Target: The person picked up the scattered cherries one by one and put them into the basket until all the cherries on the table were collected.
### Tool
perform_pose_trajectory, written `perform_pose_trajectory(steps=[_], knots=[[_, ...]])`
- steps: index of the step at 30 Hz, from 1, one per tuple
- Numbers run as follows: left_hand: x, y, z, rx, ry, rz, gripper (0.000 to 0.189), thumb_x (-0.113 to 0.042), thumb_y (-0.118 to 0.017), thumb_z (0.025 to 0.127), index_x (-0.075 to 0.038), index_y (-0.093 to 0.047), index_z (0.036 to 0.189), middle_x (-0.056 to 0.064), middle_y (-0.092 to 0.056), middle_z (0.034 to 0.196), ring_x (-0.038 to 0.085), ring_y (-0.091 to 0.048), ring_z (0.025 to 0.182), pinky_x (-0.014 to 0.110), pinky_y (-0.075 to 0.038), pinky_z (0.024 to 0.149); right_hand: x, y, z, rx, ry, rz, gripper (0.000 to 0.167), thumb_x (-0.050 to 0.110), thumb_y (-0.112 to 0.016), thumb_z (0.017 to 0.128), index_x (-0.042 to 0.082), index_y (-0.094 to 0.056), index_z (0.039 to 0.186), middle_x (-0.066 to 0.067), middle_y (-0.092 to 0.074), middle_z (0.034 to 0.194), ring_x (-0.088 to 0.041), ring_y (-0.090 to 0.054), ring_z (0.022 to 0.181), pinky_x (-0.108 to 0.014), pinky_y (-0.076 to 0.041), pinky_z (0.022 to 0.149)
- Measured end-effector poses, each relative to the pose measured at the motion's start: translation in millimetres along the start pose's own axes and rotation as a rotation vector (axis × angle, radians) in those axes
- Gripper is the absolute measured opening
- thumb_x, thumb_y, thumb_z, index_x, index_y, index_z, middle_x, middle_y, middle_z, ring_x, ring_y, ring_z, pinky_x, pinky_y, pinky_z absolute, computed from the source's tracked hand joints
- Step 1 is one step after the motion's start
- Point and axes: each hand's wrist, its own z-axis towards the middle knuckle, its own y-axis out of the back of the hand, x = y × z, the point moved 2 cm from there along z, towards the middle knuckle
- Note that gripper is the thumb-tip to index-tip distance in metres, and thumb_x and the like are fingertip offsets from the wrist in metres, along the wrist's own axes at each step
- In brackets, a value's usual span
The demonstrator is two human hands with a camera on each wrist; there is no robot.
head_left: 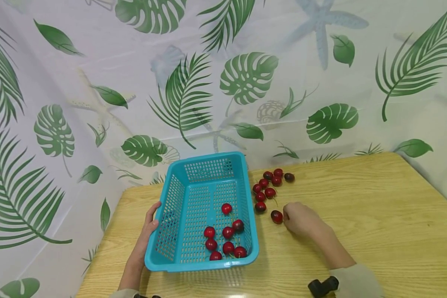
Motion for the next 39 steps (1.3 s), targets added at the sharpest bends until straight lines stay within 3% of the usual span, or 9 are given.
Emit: perform_pose_trajectory(steps=[3,9,10,13,17,23,30,39], knots=[[0.5,0.5,0.2,-0.004,-0.003,-0.003,0.058,-0.022,-0.028,0.100,-0.023,-0.014,0.157,0.027,-0.012,0.159,0.042,-0.032,0.136,0.029,-0.043,0.097,-0.7,0.3,-0.8,-0.013,0.006,-0.012,0.024,-0.001,-0.057,0.085,0.010,-0.050,0.065,0.000,-0.045,0.060,-0.014,-0.041,0.056,-0.028,-0.033,0.052],[1.0,0.6,0.5,0.001,-0.041,-0.006,0.057,-0.020,-0.028,0.101,-0.028,-0.019,0.156,0.028,-0.011,0.159,0.042,-0.031,0.137,0.030,-0.041,0.099,-2.6,0.0,-2.1,-0.023,0.007,-0.058,0.030,-0.001,-0.054,0.089,0.012,-0.045,0.064,0.002,-0.036,0.059,-0.013,-0.034,0.054,-0.028,-0.029,0.050],[0.8,0.4,0.5,-0.002,-0.040,-0.001,0.057,-0.020,-0.028,0.101,-0.027,-0.018,0.156,0.027,-0.012,0.159,0.047,-0.027,0.137,0.032,-0.041,0.099,-3.1,-0.5,-2.4,-0.021,0.007,-0.066,0.032,-0.002,-0.054,0.088,0.013,-0.043,0.062,0.003,-0.033,0.058,-0.012,-0.032,0.053,-0.028,-0.027,0.050],[1.2,0.3,0.7,-0.011,-0.038,0.014,0.058,-0.021,-0.029,0.101,-0.023,-0.016,0.157,0.027,-0.013,0.159,0.045,-0.029,0.137,0.035,-0.041,0.100,-4.3,-2.3,-3.6,-0.009,0.006,-0.082,0.033,-0.007,-0.054,0.086,0.013,-0.041,0.063,0.004,-0.030,0.059,-0.012,-0.029,0.054,-0.027,-0.025,0.050],[1.6,0.7,1.6,-0.010,-0.034,0.018,0.059,-0.023,-0.030,0.100,-0.021,-0.015,0.157,0.027,-0.013,0.159,0.049,-0.027,0.138,0.042,-0.039,0.102,-5.1,-4.4,-4.6,-0.002,-0.004,-0.115,0.023,-0.008,-0.061,0.085,0.009,-0.052,0.072,0.002,-0.043,0.063,-0.014,-0.039,0.057,-0.027,-0.032,0.052],[2.7,1.4,2.0,-0.012,-0.035,0.019,0.059,-0.023,-0.030,0.100,-0.021,-0.015,0.157,0.028,-0.012,0.159,0.051,-0.025,0.137,0.040,-0.039,0.101,-4.5,-1.2,-6.3,0.002,-0.044,-0.119,0.006,-0.002,-0.062,0.090,0.001,-0.060,0.085,-0.003,-0.055,0.072,-0.018,-0.049,0.063,-0.032,-0.043,0.056],[2.9,0.3,1.2,-0.009,-0.017,-0.006,0.060,-0.024,-0.031,0.100,-0.021,-0.014,0.157,0.027,-0.010,0.160,0.052,-0.022,0.140,0.062,-0.028,0.106,-1.4,2.6,-11.2,-0.014,-0.047,-0.146,0.005,-0.003,-0.060,0.090,-0.002,-0.060,0.085,-0.005,-0.057,0.071,-0.018,-0.050,0.062,-0.033,-0.045,0.055],[4.1,0.5,1.6,-0.003,-0.027,-0.010,0.059,-0.023,-0.030,0.099,-0.023,-0.015,0.157,0.026,-0.010,0.160,0.052,-0.022,0.139,0.055,-0.031,0.106,-5.1,-4.6,-13.4,0.021,-0.040,-0.174,0.012,-0.007,-0.058,0.089,0.003,-0.058,0.081,-0.002,-0.053,0.069,-0.018,-0.048,0.062,-0.031,-0.042,0.054]])
